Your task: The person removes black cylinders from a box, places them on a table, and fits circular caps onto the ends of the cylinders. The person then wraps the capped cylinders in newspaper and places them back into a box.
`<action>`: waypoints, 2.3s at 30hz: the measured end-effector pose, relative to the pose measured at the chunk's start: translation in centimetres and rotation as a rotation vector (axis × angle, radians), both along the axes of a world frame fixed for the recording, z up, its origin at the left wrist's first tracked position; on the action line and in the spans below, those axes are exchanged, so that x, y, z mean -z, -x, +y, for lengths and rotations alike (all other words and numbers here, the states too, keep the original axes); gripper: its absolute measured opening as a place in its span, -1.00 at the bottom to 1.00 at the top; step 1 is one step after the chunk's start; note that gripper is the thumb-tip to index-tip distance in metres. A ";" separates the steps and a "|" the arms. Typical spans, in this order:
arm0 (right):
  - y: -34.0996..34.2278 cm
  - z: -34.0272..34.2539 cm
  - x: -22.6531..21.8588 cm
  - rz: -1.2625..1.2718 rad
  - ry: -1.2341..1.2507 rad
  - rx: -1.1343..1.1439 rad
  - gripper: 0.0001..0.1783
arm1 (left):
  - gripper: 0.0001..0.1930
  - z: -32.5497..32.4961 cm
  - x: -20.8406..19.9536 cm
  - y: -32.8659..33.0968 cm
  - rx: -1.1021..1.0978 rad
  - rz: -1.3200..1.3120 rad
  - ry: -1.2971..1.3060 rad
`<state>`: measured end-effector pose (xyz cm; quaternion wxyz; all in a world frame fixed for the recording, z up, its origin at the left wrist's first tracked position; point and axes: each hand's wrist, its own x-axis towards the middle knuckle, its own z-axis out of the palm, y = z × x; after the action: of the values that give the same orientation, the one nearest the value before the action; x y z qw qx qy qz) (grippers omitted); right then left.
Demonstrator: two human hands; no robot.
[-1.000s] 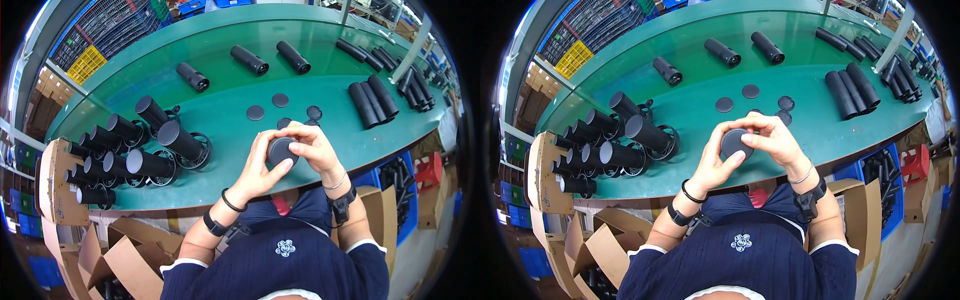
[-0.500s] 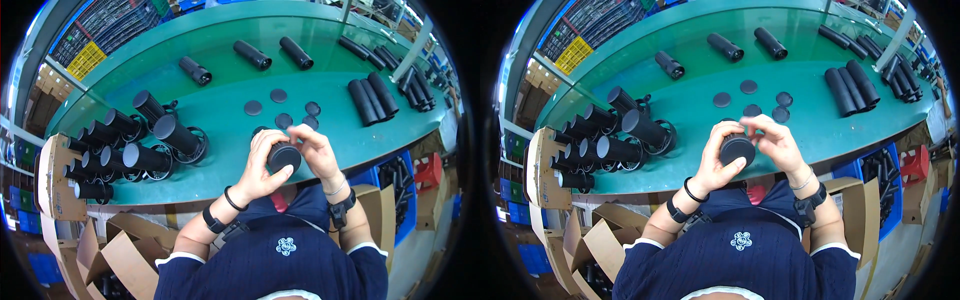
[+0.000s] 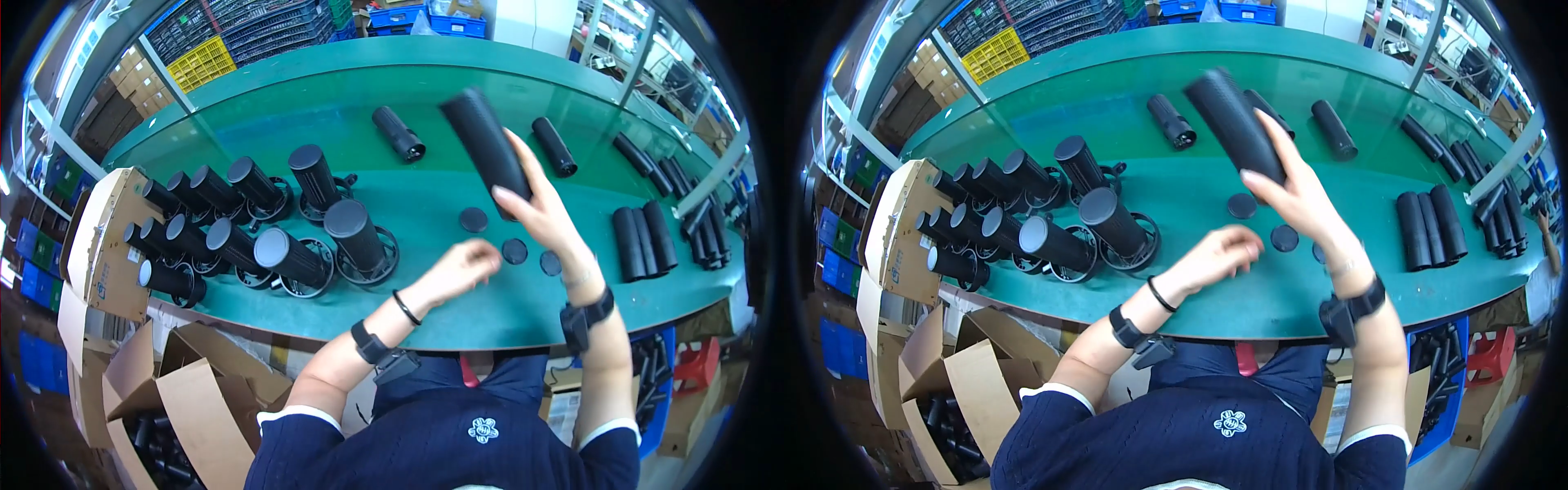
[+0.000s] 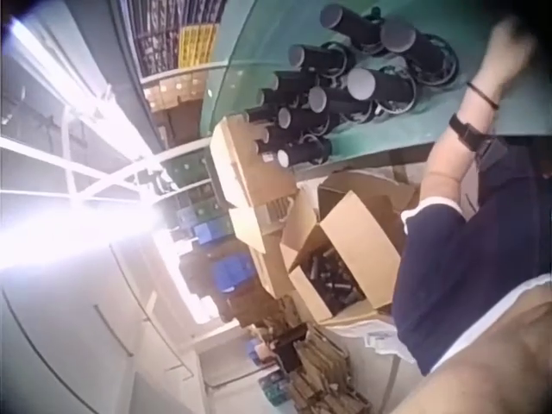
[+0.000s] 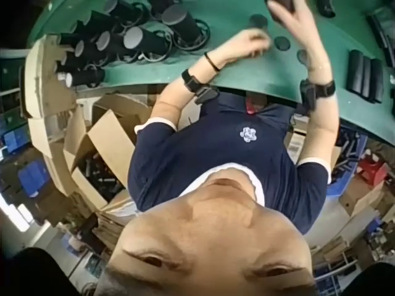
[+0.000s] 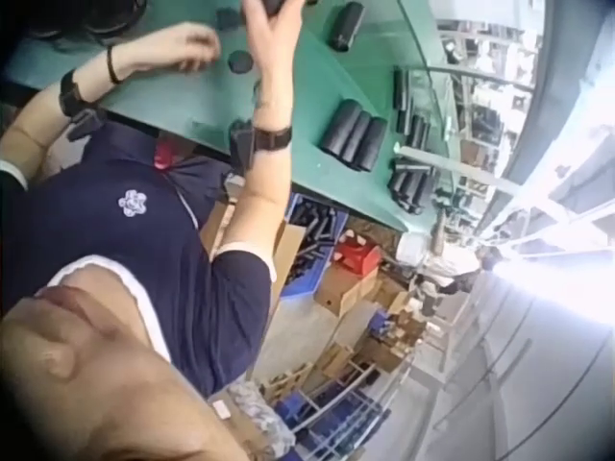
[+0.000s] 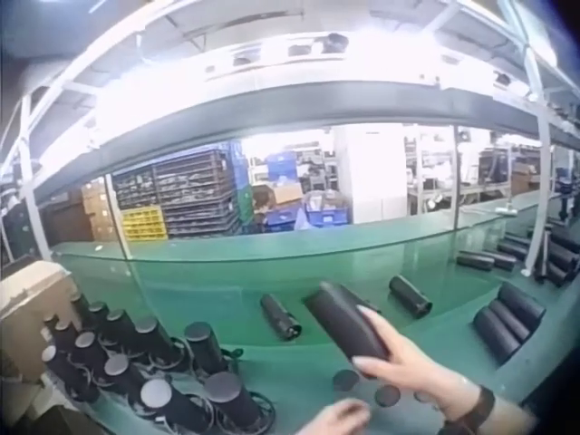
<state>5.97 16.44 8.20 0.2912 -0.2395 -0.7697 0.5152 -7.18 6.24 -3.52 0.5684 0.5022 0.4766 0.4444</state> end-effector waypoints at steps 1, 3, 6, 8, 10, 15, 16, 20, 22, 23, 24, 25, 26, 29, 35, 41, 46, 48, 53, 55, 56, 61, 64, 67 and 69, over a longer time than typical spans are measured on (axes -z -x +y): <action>2.5 2.0 -0.1 -0.016 -0.168 -0.014 -0.10 | -0.76 0.5 0.2 -0.3 0.077 0.083 -0.048; 8.9 4.9 1.2 -0.037 -0.144 -0.094 -0.09 | -0.81 0.9 1.0 -0.5 0.150 0.206 -0.234; 18.2 8.0 3.5 -0.118 -0.078 -0.149 -0.04 | -0.83 1.1 2.4 -0.5 0.249 0.328 -0.454; 23.9 9.8 6.8 0.020 -0.390 -0.153 -0.04 | -0.83 0.5 3.2 -0.7 0.326 0.349 -0.448; 29.0 8.0 7.3 -0.224 -0.344 -0.261 -0.10 | -0.84 -0.5 4.5 0.0 0.289 0.309 -0.531; 36.0 8.3 11.8 -0.383 -0.422 -0.244 -0.17 | -0.76 -1.2 4.0 0.5 0.401 0.353 -0.478; 36.4 8.9 12.5 -0.424 -0.379 -0.248 -0.14 | -0.74 -1.2 4.4 0.3 0.362 0.311 -0.579; 35.5 7.9 11.9 -0.573 -0.448 -0.216 -0.08 | -0.52 -0.5 6.1 -0.2 0.326 0.204 -0.735; 33.6 8.9 11.7 -0.395 -0.502 -0.198 -0.11 | -0.53 0.4 5.3 0.1 0.525 0.352 -0.444; 32.4 9.8 11.5 -0.295 -0.527 -0.185 -0.16 | -0.59 0.5 3.3 0.4 0.520 0.426 -0.438; 30.9 10.3 11.2 -0.194 -0.559 -0.182 -0.21 | -0.65 0.2 1.6 1.3 0.502 0.503 -0.431; 28.6 9.0 9.6 -0.218 -0.589 -0.188 -0.29 | -0.64 -0.3 1.9 2.2 0.445 0.512 -0.459; 25.8 7.9 7.2 -0.243 -0.629 -0.197 -0.36 | -0.63 -0.6 2.2 2.6 0.382 0.523 -0.494; 10.5 9.5 3.4 -0.217 -0.988 0.180 -0.70 | -0.62 -0.2 1.5 1.5 0.386 0.512 -0.561; -21.4 10.1 4.5 -1.022 -0.909 1.128 -0.55 | -0.65 0.0 0.5 -0.6 0.464 0.562 -0.390; -26.8 7.9 10.5 -1.111 -0.658 1.033 -0.24 | -0.72 0.0 0.0 -0.3 0.441 0.300 -0.081; -21.9 1.5 11.2 -0.432 -0.712 0.857 -0.17 | -0.60 1.3 -1.4 -3.0 0.204 -0.052 0.011; -16.9 -2.2 10.5 -0.296 -0.655 0.606 -0.17 | -0.54 1.4 -1.9 -5.2 -0.009 -0.117 -0.088; -10.0 -6.5 11.4 -0.026 -0.325 0.229 -0.18 | -0.40 0.7 -3.4 -5.5 -0.254 -0.256 -0.359; -10.7 -5.5 9.5 0.054 -0.309 0.276 -0.40 | -0.33 -0.3 -4.4 -4.3 -0.180 0.018 -0.500; -10.7 -5.0 8.6 0.195 -0.076 0.272 -0.38 | -0.31 -0.7 -4.7 -3.9 -0.141 0.163 -0.597; -7.7 -4.3 5.6 0.397 0.329 -0.088 -0.37 | -0.26 -2.5 -4.8 -1.4 -0.059 0.279 -0.546; -6.5 -4.7 5.3 0.254 0.363 -0.095 -0.46 | -0.25 -3.4 -4.5 -0.9 -0.053 0.285 -0.542; -6.7 -5.0 5.2 0.276 0.410 -0.114 -0.52 | -0.22 -4.1 -3.8 -2.5 -0.100 0.101 -0.508; -6.5 -5.9 5.3 0.279 0.421 -0.089 -0.56 | -0.29 -4.1 -3.6 -3.0 -0.119 0.053 -0.442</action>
<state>12.43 10.58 2.87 0.3154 -0.1871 -0.6076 0.7045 -4.17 2.10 0.13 0.4046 0.5970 0.4114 0.5573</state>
